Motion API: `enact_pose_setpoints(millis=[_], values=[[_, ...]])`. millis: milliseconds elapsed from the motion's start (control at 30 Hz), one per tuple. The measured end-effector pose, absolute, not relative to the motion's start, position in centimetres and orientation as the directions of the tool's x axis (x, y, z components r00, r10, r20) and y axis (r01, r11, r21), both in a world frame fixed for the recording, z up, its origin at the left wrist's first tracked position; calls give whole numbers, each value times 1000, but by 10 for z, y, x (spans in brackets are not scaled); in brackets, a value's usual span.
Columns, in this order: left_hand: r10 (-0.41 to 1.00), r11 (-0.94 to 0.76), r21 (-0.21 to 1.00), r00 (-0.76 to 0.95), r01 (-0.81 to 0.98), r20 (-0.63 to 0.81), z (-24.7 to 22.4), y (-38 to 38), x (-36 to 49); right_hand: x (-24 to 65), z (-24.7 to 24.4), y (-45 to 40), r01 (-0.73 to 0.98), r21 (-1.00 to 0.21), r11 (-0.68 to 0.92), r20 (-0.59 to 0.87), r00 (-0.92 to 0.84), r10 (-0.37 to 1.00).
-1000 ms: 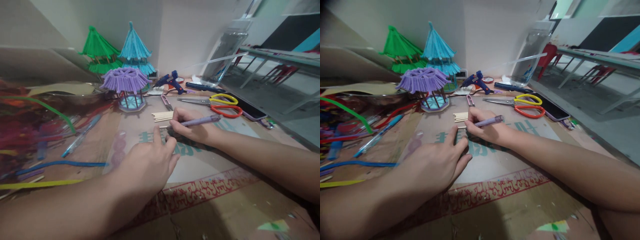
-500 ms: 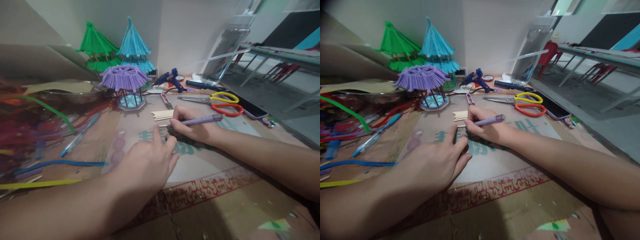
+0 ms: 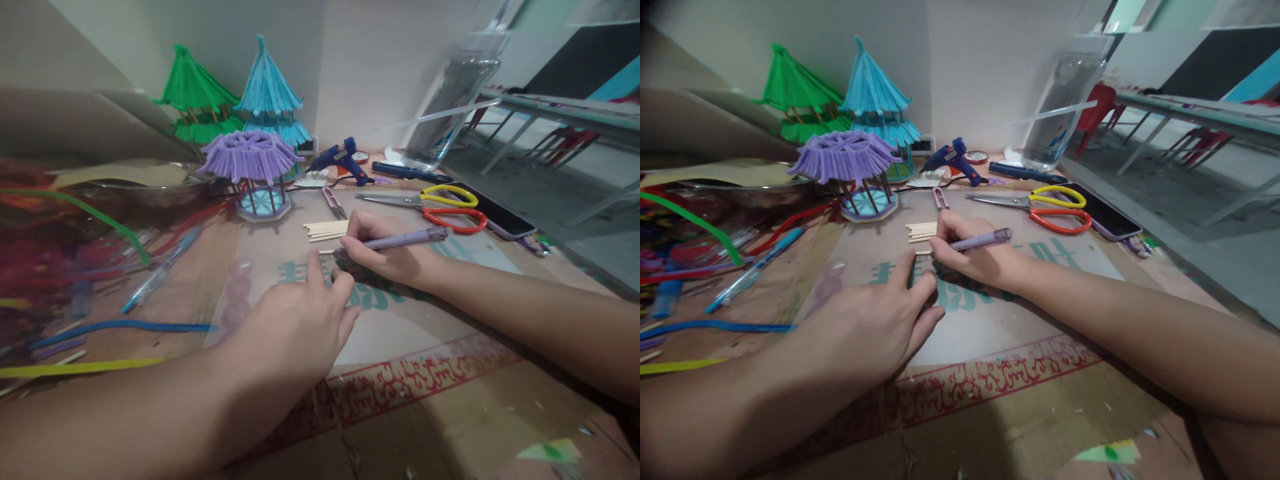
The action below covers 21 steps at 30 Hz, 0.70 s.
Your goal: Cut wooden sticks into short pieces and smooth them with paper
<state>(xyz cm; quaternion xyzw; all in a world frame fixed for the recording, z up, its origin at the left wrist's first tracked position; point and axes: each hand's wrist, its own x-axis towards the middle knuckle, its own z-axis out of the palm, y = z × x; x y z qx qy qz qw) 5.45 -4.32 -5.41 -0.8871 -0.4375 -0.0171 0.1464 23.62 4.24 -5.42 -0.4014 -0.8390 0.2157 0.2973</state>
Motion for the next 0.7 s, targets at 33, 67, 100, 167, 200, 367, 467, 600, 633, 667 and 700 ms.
enact_pose_setpoints(millis=[33, 67, 100, 167, 200, 367, 467, 600, 633, 667, 700], values=[[758, -592, -259, 637, 763, 143, -54, -43, 54, 236, -54, 43, 545, -603, 583, 326, -499, 803], [746, -607, -275, 653, 746, 126, -54, -43, 54, 236, -54, 43, 544, -605, 582, 325, -498, 804], [743, -612, -288, 660, 737, 110, -53, -42, 54, 236, -54, 43, 542, -606, 582, 325, -500, 803], [756, -605, -292, 650, 741, 82, -52, -42, 54, 236, -54, 43, 538, -607, 585, 327, -502, 801], [767, -596, -286, 637, 751, 77, -52, -42, 54, 236, -54, 43, 538, -610, 583, 326, -500, 802], [786, -573, -250, 609, 781, 102, -51, -42, 55, 236, -53, 43, 541, -612, 577, 327, -491, 808], [753, -613, -254, 650, 749, 101, -53, -42, 53, 236, -53, 43, 535, -613, 581, 332, -493, 804], [712, -648, -265, 691, 714, 123, -55, -43, 52, 236, -53, 43, 524, -625, 579, 325, -500, 803], [734, -622, -253, 665, 741, 142, -55, -43, 52, 236, -53, 43, 525, -626, 576, 320, -501, 804], [752, -599, -241, 640, 764, 157, -55, -43, 52, 236, -53, 43, 528, -625, 575, 316, -502, 805], [765, -583, -233, 622, 778, 164, -55, -43, 53, 236, -53, 42, 531, -623, 575, 312, -505, 805]])
